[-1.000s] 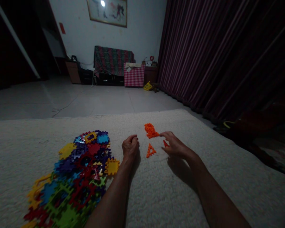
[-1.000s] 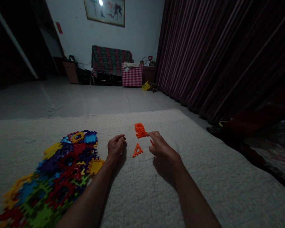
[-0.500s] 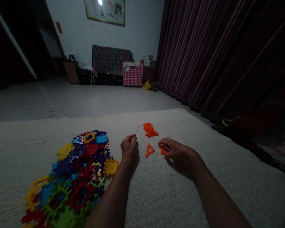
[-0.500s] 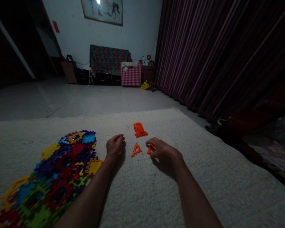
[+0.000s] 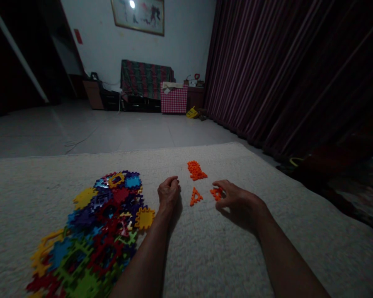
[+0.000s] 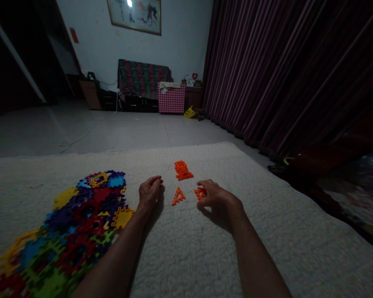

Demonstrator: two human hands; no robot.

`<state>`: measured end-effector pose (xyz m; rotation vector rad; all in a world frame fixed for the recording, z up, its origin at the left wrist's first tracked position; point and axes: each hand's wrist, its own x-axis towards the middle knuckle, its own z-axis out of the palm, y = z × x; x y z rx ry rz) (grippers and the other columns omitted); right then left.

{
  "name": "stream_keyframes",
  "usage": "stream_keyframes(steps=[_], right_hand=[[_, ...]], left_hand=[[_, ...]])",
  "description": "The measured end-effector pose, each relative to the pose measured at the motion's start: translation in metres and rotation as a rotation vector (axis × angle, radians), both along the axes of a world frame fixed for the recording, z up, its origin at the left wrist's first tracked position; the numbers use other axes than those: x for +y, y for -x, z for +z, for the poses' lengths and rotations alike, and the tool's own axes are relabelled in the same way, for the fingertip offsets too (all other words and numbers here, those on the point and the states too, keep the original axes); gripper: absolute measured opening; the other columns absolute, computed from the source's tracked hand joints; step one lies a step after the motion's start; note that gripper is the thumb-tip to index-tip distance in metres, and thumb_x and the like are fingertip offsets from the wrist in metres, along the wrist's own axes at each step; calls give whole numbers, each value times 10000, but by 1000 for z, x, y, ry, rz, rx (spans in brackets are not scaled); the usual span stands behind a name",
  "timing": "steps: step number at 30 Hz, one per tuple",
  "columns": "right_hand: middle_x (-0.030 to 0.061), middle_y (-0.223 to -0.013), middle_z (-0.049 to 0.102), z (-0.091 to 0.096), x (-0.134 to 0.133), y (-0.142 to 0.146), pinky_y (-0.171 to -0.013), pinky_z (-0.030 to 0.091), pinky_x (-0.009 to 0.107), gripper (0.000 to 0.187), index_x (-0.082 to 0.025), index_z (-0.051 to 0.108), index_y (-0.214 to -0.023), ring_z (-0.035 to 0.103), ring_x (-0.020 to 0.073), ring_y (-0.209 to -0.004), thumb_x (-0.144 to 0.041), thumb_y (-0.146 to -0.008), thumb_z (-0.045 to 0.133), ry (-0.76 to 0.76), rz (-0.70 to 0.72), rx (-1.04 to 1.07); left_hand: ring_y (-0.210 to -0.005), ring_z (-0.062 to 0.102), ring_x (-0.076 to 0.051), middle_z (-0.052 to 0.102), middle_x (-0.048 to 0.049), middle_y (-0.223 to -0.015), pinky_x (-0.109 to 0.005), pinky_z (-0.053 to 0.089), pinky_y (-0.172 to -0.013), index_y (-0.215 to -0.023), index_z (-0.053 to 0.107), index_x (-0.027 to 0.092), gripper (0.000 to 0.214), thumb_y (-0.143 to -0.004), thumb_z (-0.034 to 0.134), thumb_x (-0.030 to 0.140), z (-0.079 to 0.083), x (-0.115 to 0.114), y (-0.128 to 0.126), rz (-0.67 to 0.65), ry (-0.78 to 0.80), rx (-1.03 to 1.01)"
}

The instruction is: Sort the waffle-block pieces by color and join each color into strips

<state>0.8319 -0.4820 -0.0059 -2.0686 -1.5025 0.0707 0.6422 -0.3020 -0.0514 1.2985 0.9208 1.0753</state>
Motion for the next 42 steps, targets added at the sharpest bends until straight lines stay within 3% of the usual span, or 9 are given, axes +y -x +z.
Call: stream_keyframes(steps=[6, 8, 11, 15, 29, 35, 38, 40, 42], right_hand=[[71, -980, 632, 13, 11, 2, -764, 508, 334, 385, -204, 694, -958, 617, 218, -859, -191, -580, 766, 313, -48, 55], [88, -1030, 618, 9, 20, 3, -793, 510, 345, 406, -190, 679, -1020, 613, 221, -884, -259, -627, 756, 245, -70, 53], [123, -1169, 575, -5, 44, 9, -837, 518, 359, 475, -187, 624, -1153, 605, 224, -953, -334, -709, 707, -36, -146, 12], [134, -1167, 575, -26, 76, 24, -934, 495, 426, 490, -178, 614, -1140, 567, 280, -1076, -363, -699, 720, -264, -254, -114], [150, -1169, 571, -41, 89, 35, -941, 485, 497, 592, -162, 555, -1201, 548, 320, -1107, -458, -714, 712, -307, -337, -160], [107, -1052, 596, -34, 75, 41, -791, 540, 385, 282, -190, 602, -1062, 595, 242, -967, -378, -852, 578, -468, -247, -19], [65, -915, 610, -30, 61, 57, -700, 540, 331, 143, -201, 609, -913, 600, 191, -796, -324, -863, 556, -448, -159, 45], [62, -933, 614, -30, 51, 69, -707, 546, 320, 137, -200, 608, -927, 605, 177, -780, -307, -854, 565, -394, -73, 77], [88, -1064, 619, -30, 43, 78, -805, 550, 346, 241, -191, 605, -1050, 622, 200, -916, -271, -824, 576, -338, 30, 64]], left_hand=[[-628, 639, -143, 739, -83, -791, -242, 480, -577, -949, 764, 122, 344, -705, 589, 290, 7, -4, 1, 4, 4, 5], [-639, 644, -145, 740, -82, -789, -243, 481, -587, -942, 767, 122, 338, -708, 583, 281, 10, -5, 2, 13, -7, 26], [-683, 659, -157, 744, -90, -798, -254, 494, -624, -930, 768, 121, 325, -714, 578, 271, 11, -6, 3, 21, -43, 44], [-669, 655, -155, 744, -95, -805, -255, 492, -615, -943, 764, 114, 334, -719, 574, 273, 12, -6, 3, -1, -41, 31], [-653, 653, -142, 752, -85, -797, -242, 488, -617, -946, 771, 116, 319, -736, 559, 230, 16, -7, 3, -2, -38, 79], [-651, 646, -145, 751, -86, -811, -246, 484, -609, -963, 768, 121, 333, -741, 551, 243, 10, -6, 2, 0, -51, 84], [-656, 645, -150, 749, -87, -814, -251, 484, -610, -960, 768, 127, 335, -738, 556, 261, 7, -5, 1, -3, -64, 72], [-679, 651, -158, 748, -92, -819, -254, 485, -616, -948, 768, 128, 332, -730, 557, 263, 8, -6, 1, 5, -53, 59], [-685, 651, -161, 745, -93, -816, -254, 481, -615, -938, 768, 128, 328, -722, 561, 263, 10, -7, 1, 11, -39, 52]])
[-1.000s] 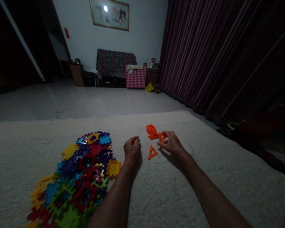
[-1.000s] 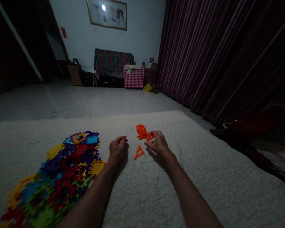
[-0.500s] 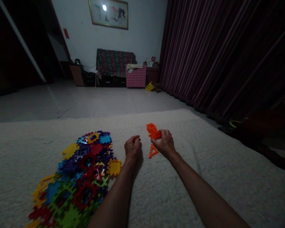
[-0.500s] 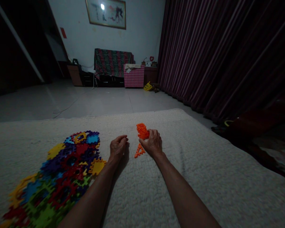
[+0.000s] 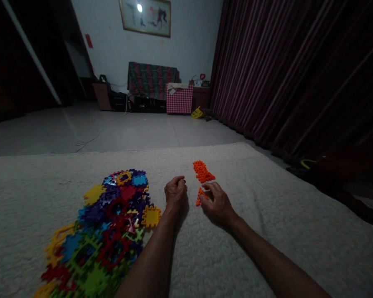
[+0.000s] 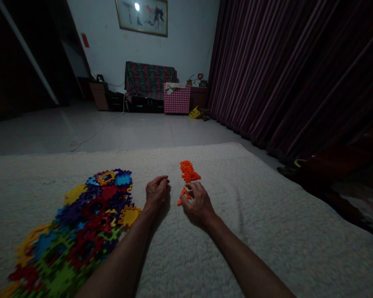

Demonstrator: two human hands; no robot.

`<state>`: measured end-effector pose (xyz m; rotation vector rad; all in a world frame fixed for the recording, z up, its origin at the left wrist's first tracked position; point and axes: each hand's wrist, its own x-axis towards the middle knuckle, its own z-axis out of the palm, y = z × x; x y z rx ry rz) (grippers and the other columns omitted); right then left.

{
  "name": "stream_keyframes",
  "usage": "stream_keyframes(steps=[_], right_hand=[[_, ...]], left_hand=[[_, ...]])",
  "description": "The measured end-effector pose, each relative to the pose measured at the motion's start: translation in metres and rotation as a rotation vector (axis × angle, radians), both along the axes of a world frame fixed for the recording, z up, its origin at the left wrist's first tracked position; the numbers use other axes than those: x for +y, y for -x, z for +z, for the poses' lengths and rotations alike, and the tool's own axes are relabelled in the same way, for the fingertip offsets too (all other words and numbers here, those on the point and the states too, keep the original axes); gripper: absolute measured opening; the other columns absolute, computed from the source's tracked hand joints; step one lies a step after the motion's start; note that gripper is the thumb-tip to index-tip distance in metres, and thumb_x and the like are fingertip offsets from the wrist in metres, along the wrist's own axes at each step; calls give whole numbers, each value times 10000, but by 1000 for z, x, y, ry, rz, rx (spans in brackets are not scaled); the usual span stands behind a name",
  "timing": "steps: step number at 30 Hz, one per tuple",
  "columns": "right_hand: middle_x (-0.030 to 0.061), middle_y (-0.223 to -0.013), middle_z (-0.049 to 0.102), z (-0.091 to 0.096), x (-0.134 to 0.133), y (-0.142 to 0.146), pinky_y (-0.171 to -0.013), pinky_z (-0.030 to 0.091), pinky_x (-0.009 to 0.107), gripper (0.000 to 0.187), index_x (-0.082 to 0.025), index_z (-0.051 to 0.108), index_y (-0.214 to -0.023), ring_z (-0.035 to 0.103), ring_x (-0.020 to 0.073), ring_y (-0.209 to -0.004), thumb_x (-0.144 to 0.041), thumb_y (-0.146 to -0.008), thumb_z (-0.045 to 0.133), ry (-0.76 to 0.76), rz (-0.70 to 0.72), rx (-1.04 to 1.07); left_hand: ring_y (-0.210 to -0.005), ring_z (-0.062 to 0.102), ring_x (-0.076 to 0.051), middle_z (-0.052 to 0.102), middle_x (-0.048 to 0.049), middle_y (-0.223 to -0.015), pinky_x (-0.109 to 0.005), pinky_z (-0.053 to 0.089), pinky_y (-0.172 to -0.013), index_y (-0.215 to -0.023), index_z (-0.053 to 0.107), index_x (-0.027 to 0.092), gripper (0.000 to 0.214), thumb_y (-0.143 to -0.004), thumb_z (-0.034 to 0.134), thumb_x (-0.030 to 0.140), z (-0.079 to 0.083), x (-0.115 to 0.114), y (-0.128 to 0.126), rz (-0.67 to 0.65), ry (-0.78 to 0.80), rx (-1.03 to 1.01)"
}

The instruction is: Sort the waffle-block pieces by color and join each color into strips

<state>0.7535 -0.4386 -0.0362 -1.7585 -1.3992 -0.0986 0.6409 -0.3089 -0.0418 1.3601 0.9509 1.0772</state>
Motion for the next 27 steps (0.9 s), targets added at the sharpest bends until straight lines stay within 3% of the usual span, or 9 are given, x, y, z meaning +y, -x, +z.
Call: stream_keyframes(steps=[3, 6, 12, 21, 24, 27], right_hand=[[125, -1250, 585, -2, -7, 8, -986, 480, 439, 467, -176, 551, -1235, 563, 257, -1137, -236, -774, 593, 81, 56, -91], [138, -1239, 590, -2, -6, 14, -978, 457, 487, 551, -170, 524, -1283, 551, 287, -1117, -305, -764, 651, 152, -5, -158], [99, -995, 624, -1, 0, 19, -859, 480, 406, 270, -179, 610, -1061, 559, 248, -930, -259, -805, 641, 165, 30, -242], [57, -960, 688, 10, -8, -5, -883, 448, 384, 194, -215, 628, -1007, 605, 207, -951, -139, -884, 499, 155, 275, -269], [61, -1014, 690, 14, -9, -12, -955, 401, 434, 248, -216, 631, -999, 588, 228, -1057, -91, -838, 491, 143, 241, -310], [91, -1186, 648, 12, -9, -18, -984, 398, 445, 388, -210, 610, -1113, 549, 244, -1163, -75, -774, 477, 62, 104, -261]], left_hand=[[-663, 641, -153, 735, -82, -791, -248, 473, -607, -921, 767, 130, 318, -706, 575, 263, 5, -3, 1, -1, 11, -18], [-617, 616, -138, 714, -60, -731, -239, 461, -584, -932, 760, 123, 326, -708, 573, 267, 9, -6, 3, -17, 27, -43], [-614, 605, -139, 704, -49, -700, -240, 459, -586, -940, 758, 121, 336, -720, 558, 275, 10, -8, 5, -19, -8, -23], [-651, 634, -160, 723, -68, -751, -265, 482, -620, -947, 763, 125, 342, -726, 558, 287, 9, -8, 4, -10, -12, -4], [-650, 634, -163, 704, -54, -695, -258, 476, -609, -927, 768, 130, 327, -726, 562, 285, 10, -8, 3, -9, -7, -2], [-655, 640, -159, 717, -60, -725, -256, 482, -618, -933, 770, 128, 328, -724, 566, 277, 7, -5, 3, -10, -11, 12]])
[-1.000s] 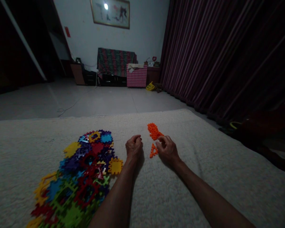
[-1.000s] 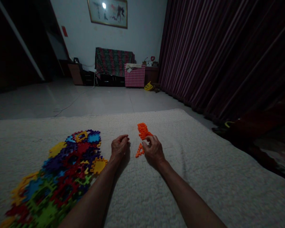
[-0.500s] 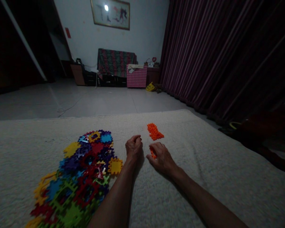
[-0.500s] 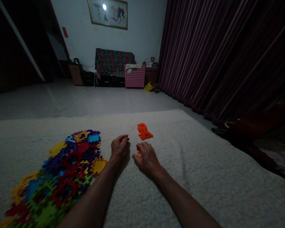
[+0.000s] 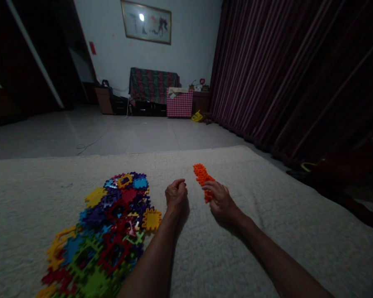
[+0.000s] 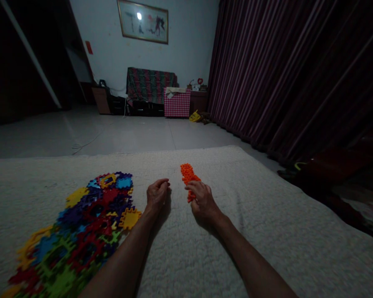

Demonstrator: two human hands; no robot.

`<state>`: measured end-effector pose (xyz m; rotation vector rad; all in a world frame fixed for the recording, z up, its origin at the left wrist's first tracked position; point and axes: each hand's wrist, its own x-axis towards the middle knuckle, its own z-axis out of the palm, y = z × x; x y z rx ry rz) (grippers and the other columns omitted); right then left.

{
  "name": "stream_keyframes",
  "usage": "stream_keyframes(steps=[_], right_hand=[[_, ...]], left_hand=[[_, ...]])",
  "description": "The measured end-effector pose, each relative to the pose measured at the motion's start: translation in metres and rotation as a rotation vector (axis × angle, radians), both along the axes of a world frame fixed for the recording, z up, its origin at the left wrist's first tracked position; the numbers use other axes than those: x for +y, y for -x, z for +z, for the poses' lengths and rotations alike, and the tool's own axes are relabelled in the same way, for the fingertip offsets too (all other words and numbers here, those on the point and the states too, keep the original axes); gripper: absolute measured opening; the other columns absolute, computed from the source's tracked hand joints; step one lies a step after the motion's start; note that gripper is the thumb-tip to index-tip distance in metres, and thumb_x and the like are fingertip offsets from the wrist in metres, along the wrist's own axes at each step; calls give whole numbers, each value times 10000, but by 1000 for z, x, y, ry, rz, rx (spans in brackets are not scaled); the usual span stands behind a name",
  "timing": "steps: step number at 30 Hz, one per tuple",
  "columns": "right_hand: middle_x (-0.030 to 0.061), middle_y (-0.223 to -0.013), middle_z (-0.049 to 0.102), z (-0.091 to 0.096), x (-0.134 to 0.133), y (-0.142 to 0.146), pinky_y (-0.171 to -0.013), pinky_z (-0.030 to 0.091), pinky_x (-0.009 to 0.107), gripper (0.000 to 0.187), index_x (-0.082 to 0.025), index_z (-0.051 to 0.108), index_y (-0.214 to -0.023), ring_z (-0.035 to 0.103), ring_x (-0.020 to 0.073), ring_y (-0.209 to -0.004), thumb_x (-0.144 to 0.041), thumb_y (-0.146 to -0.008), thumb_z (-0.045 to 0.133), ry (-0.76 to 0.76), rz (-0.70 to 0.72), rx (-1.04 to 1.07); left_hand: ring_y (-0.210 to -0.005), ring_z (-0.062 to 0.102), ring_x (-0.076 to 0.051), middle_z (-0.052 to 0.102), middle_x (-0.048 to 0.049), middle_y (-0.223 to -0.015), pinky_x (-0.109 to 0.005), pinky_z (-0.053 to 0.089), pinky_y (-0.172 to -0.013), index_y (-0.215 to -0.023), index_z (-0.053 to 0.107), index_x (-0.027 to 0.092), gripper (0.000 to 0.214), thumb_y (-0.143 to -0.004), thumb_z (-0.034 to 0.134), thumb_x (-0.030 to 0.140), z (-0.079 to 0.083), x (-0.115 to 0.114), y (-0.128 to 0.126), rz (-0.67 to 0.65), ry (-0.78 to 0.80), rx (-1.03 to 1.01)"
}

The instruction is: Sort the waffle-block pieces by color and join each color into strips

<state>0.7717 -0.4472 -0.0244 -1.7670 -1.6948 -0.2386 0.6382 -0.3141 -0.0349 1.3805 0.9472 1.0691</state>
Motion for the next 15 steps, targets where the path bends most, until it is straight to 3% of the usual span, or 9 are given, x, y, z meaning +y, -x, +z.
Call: stream_keyframes(steps=[3, 6, 10, 15], right_hand=[[123, -1217, 611, -6, 1, 0, -926, 454, 428, 424, -198, 581, -1201, 572, 264, -1079, -207, -778, 555, -16, -203, 59], [120, -1088, 630, -11, 2, 6, -871, 469, 426, 401, -199, 610, -1146, 576, 277, -978, -347, -774, 629, 58, -346, -6], [95, -1004, 634, -14, 2, 10, -813, 458, 397, 258, -221, 647, -977, 568, 265, -917, -371, -767, 654, 180, -432, -97], [97, -959, 641, -13, 4, 0, -773, 470, 387, 296, -224, 666, -940, 576, 267, -880, -400, -705, 699, 210, -451, -76]], left_hand=[[-677, 651, -162, 731, -69, -759, -260, 494, -639, -949, 770, 126, 333, -730, 566, 271, -3, 3, 0, -2, -23, 15], [-691, 657, -168, 718, -56, -714, -259, 497, -646, -947, 770, 132, 326, -739, 564, 274, -4, 3, 0, -1, -32, 23], [-697, 660, -177, 713, -52, -696, -266, 498, -652, -951, 768, 134, 330, -741, 566, 289, -3, 1, 0, -7, -24, 16], [-752, 674, -189, 737, -72, -765, -280, 505, -692, -934, 775, 138, 312, -734, 574, 269, -1, 0, 1, 11, -34, 40]])
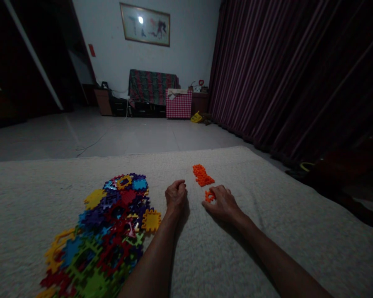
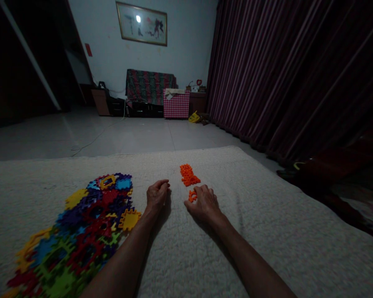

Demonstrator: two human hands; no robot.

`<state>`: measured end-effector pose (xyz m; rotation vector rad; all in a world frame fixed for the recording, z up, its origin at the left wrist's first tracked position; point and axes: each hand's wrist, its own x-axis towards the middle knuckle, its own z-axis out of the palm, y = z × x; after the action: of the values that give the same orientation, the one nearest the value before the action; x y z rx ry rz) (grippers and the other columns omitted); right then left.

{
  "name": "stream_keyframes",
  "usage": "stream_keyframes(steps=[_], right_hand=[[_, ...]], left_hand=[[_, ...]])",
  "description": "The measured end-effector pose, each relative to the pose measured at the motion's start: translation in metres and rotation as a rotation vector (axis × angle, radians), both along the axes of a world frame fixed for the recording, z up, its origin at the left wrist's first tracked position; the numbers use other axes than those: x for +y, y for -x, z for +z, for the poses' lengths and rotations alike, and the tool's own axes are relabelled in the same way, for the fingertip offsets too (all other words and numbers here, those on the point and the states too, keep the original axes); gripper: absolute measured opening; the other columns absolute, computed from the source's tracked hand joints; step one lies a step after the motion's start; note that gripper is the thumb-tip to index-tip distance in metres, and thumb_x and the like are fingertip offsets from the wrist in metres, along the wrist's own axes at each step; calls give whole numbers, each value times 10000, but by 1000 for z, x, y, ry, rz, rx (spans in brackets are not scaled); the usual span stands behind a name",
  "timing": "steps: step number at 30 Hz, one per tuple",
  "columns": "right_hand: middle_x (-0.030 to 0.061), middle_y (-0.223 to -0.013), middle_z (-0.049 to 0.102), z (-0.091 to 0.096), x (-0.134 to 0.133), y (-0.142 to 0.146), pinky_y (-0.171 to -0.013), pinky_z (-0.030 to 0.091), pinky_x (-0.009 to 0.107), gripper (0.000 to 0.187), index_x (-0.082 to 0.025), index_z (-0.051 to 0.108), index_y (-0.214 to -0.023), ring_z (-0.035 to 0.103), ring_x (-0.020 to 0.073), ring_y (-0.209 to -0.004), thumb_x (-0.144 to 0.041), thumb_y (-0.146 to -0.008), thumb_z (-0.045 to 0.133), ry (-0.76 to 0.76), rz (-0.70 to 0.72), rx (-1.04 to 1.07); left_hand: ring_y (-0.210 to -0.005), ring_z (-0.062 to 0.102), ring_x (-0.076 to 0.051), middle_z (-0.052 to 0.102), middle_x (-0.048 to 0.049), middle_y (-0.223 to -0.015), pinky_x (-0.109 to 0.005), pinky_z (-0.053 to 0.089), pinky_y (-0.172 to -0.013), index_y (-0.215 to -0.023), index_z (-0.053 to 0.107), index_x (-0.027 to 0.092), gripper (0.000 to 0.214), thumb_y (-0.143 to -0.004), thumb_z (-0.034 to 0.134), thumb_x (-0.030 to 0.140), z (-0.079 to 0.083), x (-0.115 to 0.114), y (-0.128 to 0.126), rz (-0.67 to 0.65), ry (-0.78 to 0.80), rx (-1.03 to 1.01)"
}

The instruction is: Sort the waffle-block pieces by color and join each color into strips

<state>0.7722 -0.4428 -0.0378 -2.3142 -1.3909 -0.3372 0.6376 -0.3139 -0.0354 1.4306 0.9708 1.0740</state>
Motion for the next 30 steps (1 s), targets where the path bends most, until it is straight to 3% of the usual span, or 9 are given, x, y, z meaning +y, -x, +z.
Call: stream_keyframes(steps=[4, 10, 19, 25, 30], right_hand=[[88, -892, 616, -4, 2, -8, -766, 501, 392, 315, -218, 669, -895, 585, 262, -840, -423, -663, 729, -73, -36, 65], [116, -1088, 582, -8, 20, -21, -824, 518, 409, 432, -197, 618, -1090, 567, 272, -970, -405, -721, 707, -325, 29, 58], [116, -1072, 572, -9, 38, -26, -862, 481, 441, 442, -192, 576, -1103, 531, 293, -1013, -461, -769, 686, -262, 9, -43], [140, -1182, 552, -6, 35, -18, -881, 487, 467, 603, -176, 503, -1236, 507, 318, -1099, -481, -754, 698, -306, 3, -17], [137, -1183, 545, -4, 31, -14, -893, 496, 450, 487, -190, 504, -1229, 509, 301, -1099, -406, -814, 642, -366, 13, 9]], left_hand=[[-698, 663, -177, 727, -63, -723, -272, 497, -664, -943, 776, 133, 323, -747, 567, 283, -2, 0, 0, -15, -19, -13], [-690, 664, -175, 747, -76, -773, -270, 486, -641, -943, 775, 142, 311, -747, 564, 259, -6, 3, -2, -26, -8, -2], [-689, 674, -172, 752, -71, -788, -262, 498, -643, -947, 774, 158, 294, -754, 573, 249, -5, 4, -2, -35, -12, 26], [-725, 679, -186, 751, -79, -775, -281, 504, -682, -941, 776, 150, 294, -757, 567, 246, -2, 3, 0, -26, -38, 51], [-680, 665, -178, 727, -62, -714, -270, 498, -651, -926, 775, 142, 297, -744, 576, 265, -2, 0, 0, -22, -48, 6]])
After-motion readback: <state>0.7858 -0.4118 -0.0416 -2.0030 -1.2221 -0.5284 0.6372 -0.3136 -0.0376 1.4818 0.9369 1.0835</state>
